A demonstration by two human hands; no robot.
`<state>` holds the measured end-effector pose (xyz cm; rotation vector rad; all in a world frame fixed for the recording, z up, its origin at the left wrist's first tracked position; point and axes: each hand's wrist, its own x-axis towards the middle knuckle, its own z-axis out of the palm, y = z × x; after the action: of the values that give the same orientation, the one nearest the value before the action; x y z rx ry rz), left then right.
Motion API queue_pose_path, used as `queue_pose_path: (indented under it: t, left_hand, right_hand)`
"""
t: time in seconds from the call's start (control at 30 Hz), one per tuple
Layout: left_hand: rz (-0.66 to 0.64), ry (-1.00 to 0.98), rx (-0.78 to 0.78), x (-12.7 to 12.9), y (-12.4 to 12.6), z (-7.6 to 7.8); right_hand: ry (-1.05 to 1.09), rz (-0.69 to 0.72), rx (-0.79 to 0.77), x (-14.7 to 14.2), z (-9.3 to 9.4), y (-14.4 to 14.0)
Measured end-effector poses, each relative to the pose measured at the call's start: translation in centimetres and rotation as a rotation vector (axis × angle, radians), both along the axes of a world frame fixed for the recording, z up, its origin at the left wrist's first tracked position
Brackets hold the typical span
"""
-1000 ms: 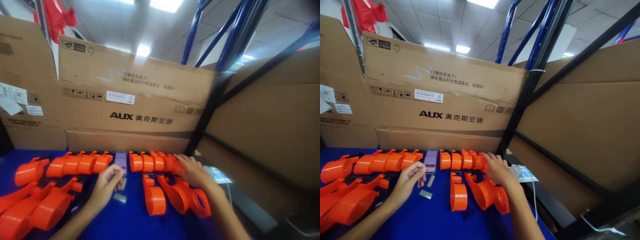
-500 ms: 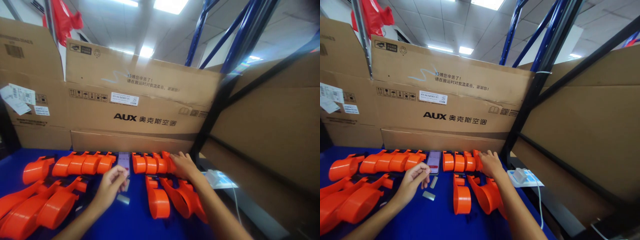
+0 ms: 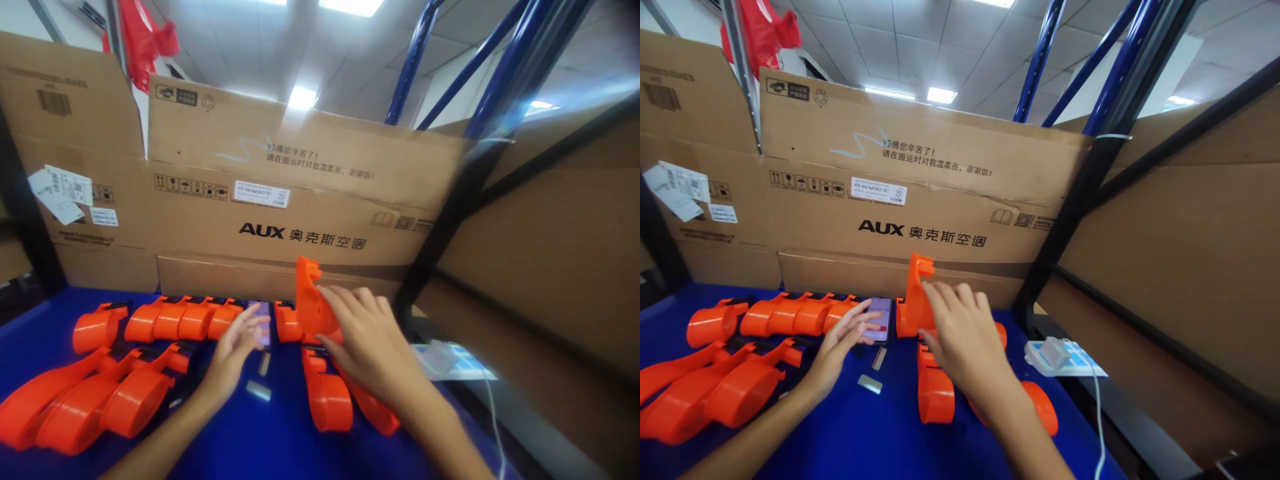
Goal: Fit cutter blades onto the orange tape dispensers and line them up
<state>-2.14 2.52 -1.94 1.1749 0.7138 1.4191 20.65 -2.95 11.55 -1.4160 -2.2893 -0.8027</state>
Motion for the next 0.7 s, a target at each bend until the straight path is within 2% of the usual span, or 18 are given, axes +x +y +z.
queue_pose_path:
  t: [0.17, 0.23, 0.33, 0.43, 0.53, 0.6, 0.7]
  left_hand:
    - [-0.162, -0.296, -0.141, 0.3, -0.3, 0.8]
    - [-0.163, -0.369, -0.183, 0.5, -0.2, 0.9]
    - [0.003, -0.441, -0.202, 0.4, 0.4, 0.7]
    - [0.185, -0.482, -0.194, -0.2, 1.5, 0.2]
    - [0.249, -0.488, -0.171, -0.9, 2.2, 0.1]
    - [0.257, -0.489, -0.159, -1.1, 2.2, 0.2]
    - [0.244, -0.482, -0.163, -0.8, 1.7, 0.3]
  right_hand:
    - [0.024, 0.172, -0.152, -5.6, -2.2, -1.3]
    - [0.061, 0.225, -0.211, -6.7, -3.5, -1.1]
    - [0.258, 0.303, -0.244, -8.0, -6.3, -0.1]
    - [0.622, 0.384, -0.256, -9.0, -9.8, 1.3]
    - [0.883, 0.371, -0.318, -9.5, -12.7, 2.6]
    - [0.845, 0.317, -0.434, -9.3, -13.7, 2.8]
    - [0.659, 0.259, -0.596, -8.6, -14.2, 2.4]
